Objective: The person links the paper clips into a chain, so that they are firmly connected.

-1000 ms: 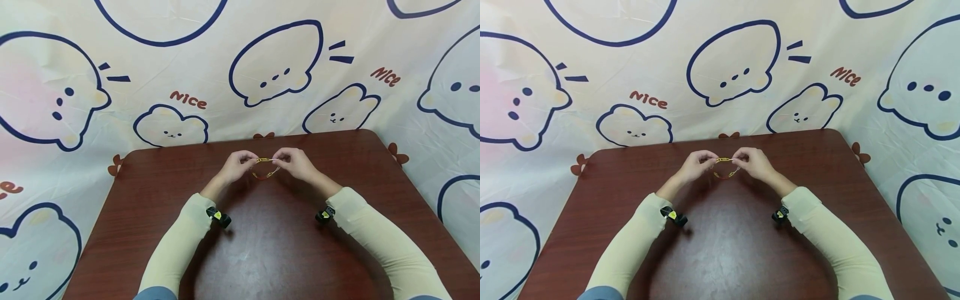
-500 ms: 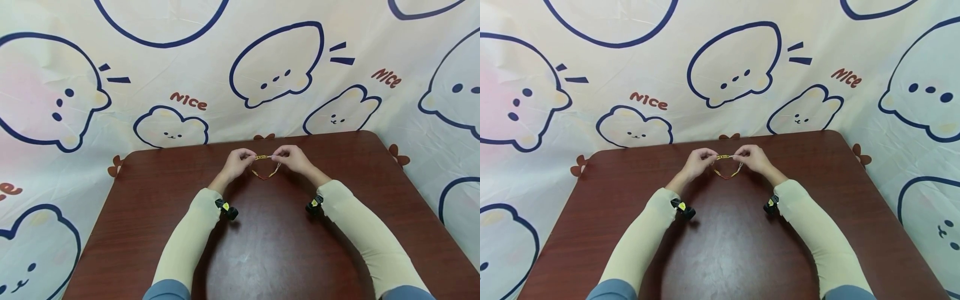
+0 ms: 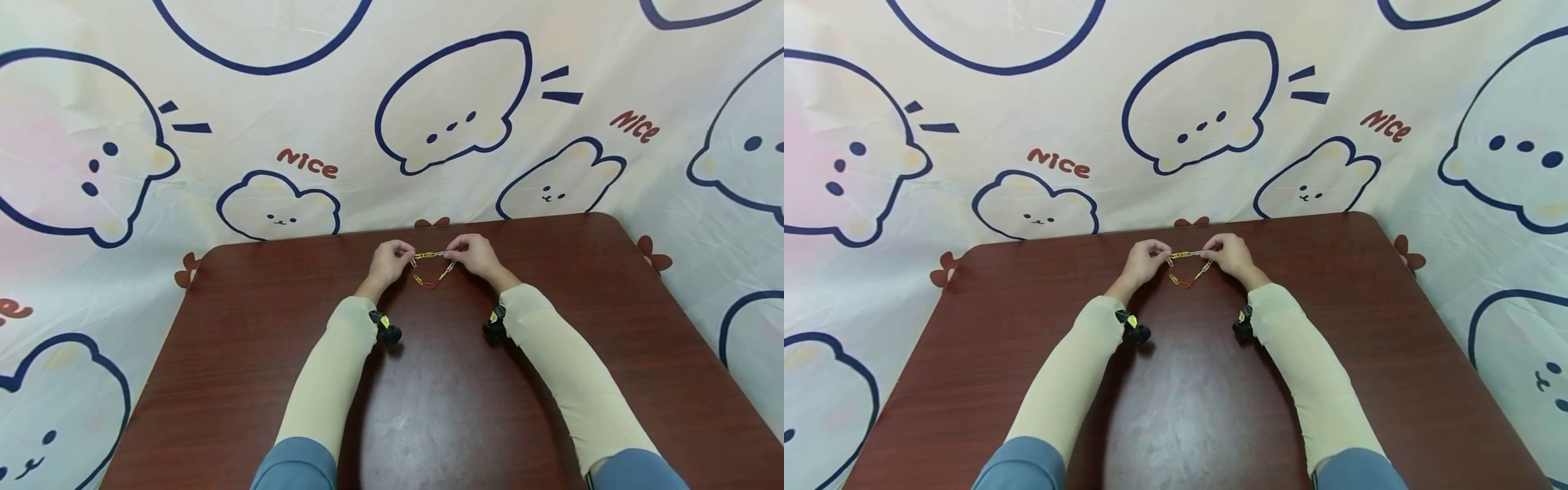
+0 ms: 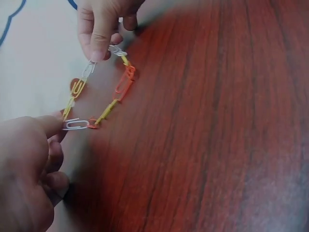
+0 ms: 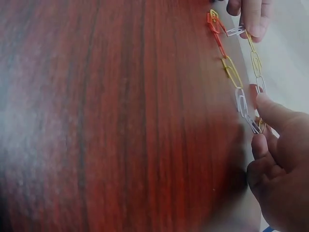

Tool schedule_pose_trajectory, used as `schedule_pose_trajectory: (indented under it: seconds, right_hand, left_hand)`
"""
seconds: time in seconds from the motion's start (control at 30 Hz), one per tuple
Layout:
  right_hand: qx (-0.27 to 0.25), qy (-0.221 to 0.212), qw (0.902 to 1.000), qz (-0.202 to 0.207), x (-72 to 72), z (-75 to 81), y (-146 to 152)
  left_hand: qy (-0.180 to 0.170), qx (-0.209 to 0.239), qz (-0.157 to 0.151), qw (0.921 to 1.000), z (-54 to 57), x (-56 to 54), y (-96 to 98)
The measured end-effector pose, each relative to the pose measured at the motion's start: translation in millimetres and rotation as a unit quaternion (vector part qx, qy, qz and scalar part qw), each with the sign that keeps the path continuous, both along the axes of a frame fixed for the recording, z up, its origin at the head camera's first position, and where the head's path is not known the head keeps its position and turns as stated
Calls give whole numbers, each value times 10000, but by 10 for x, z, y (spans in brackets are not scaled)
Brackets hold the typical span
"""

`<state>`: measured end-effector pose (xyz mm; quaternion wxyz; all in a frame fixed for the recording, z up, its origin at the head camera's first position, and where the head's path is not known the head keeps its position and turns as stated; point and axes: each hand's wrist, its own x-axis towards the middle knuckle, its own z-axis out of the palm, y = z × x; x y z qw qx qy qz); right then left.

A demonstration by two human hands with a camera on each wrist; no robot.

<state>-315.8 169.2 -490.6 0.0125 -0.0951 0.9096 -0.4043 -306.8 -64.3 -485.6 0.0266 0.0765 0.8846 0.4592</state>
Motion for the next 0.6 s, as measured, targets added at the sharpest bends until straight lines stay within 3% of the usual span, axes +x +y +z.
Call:
schedule_pose_trajectory:
  seconds: [0.27,0.6]
  right_hand:
    - [55,-96,9997,-229,-18,-1,-59]
    - [313,-248,9981,-478,-7,37,-112]
  left_hand:
    - [-166,-590,351,9975,22,-30,40]
    - [-299,-1058,362,9933,45,-34,78]
